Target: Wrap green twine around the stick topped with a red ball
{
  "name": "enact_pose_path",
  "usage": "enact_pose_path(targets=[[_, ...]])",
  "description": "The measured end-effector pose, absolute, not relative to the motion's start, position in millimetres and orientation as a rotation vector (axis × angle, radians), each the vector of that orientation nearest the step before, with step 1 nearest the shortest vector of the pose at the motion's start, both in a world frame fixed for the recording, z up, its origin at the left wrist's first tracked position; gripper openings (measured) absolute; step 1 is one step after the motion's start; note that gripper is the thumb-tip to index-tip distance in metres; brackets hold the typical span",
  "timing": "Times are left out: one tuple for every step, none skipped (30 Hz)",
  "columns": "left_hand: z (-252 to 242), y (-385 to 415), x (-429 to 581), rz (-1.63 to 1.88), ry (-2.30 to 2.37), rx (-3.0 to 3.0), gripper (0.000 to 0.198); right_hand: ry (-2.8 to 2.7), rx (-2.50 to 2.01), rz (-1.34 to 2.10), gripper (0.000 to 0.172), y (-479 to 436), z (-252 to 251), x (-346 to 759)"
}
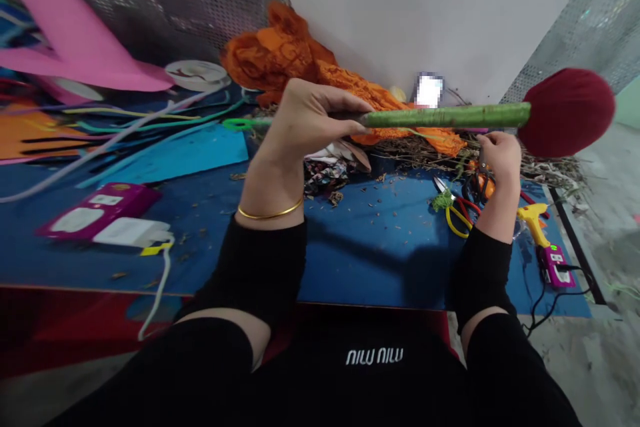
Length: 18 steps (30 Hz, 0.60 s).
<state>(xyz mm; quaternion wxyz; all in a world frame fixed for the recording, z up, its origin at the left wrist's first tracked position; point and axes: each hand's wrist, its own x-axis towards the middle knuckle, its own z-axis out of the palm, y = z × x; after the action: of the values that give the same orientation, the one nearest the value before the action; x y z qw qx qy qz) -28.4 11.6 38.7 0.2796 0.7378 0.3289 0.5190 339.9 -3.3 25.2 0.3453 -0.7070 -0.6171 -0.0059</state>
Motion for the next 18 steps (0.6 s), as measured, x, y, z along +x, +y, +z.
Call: enact_pose_path(targets=[[39.0, 9.2, -22.3, 1.399, 0.877, 1.955, 0.023, -1.617, -1.834, -0.005, 0.024, -3.8, 27.4, 330.0], [39.2, 6.7, -16.4, 1.405, 0.874, 1.929, 0.023, -1.639, -1.786, 0.039, 0.025, -5.2, 29.9, 317.8], [39.1, 4.3, -10.9, 1.411, 0.872, 1.908, 0.023, -1.677, -1.693, 0.107, 0.028, -7.4, 32.3, 303.6], [38.7, 2.4, -6.0, 1.411, 0.872, 1.893, 0.024, -1.731, -1.555, 0.222, 0.033, -10.1, 34.2, 287.7], [38.1, 1.0, -1.8, 1.408, 0.875, 1.881, 0.024, -1.774, -1.412, 0.354, 0.035, -13.0, 34.9, 270.5], [37.2, 0.2, 1.6, 1.401, 0.878, 1.873, 0.025, -1.806, -1.272, 0.481, 0.035, -15.8, 34.4, 252.9], [36.3, 0.0, 4.3, 1.396, 0.879, 1.866, 0.025, -1.843, -1.135, 0.631, 0.036, -18.3, 32.7, 235.8], [35.5, 0.1, 6.2, 1.391, 0.879, 1.861, 0.025, -1.827, -1.010, 0.755, 0.037, -20.6, 30.1, 220.0], [34.9, 0.4, 7.3, 1.387, 0.881, 1.858, 0.025, -1.783, -0.933, 0.847, 0.039, -22.7, 27.2, 206.4], [34.6, 0.8, 7.7, 1.386, 0.887, 1.857, 0.025, -1.756, -0.903, 0.913, 0.041, -24.8, 24.5, 195.7], [34.8, 1.1, 7.6, 1.387, 0.898, 1.859, 0.026, -1.757, -0.922, 0.958, 0.040, -27.3, 22.7, 188.2], [35.4, 1.3, 7.1, 1.391, 0.911, 1.860, 0.026, -1.771, -0.974, 0.961, 0.039, -30.3, 22.1, 183.8], [36.3, 1.3, 6.4, 1.397, 0.923, 1.860, 0.027, -1.792, -1.038, 0.915, 0.039, -34.0, 23.0, 182.0], [37.3, 1.2, 5.7, 1.401, 0.931, 1.857, 0.027, -1.809, -1.093, 0.823, 0.039, -38.0, 25.0, 182.0], [38.3, 1.1, 5.2, 1.408, 0.932, 1.851, 0.027, -1.808, -1.114, 0.694, 0.040, -42.3, 27.8, 182.9], [39.2, 1.1, 4.9, 1.415, 0.926, 1.843, 0.027, -1.783, -1.092, 0.555, 0.039, -46.3, 30.7, 183.7], [39.9, 1.2, 5.0, 1.421, 0.916, 1.833, 0.027, -1.736, -1.029, 0.441, 0.037, -49.6, 33.1, 183.8], [40.2, 1.4, 5.3, 1.425, 0.902, 1.826, 0.027, -1.687, -0.944, 0.374, 0.035, -51.8, 34.3, 182.6]])
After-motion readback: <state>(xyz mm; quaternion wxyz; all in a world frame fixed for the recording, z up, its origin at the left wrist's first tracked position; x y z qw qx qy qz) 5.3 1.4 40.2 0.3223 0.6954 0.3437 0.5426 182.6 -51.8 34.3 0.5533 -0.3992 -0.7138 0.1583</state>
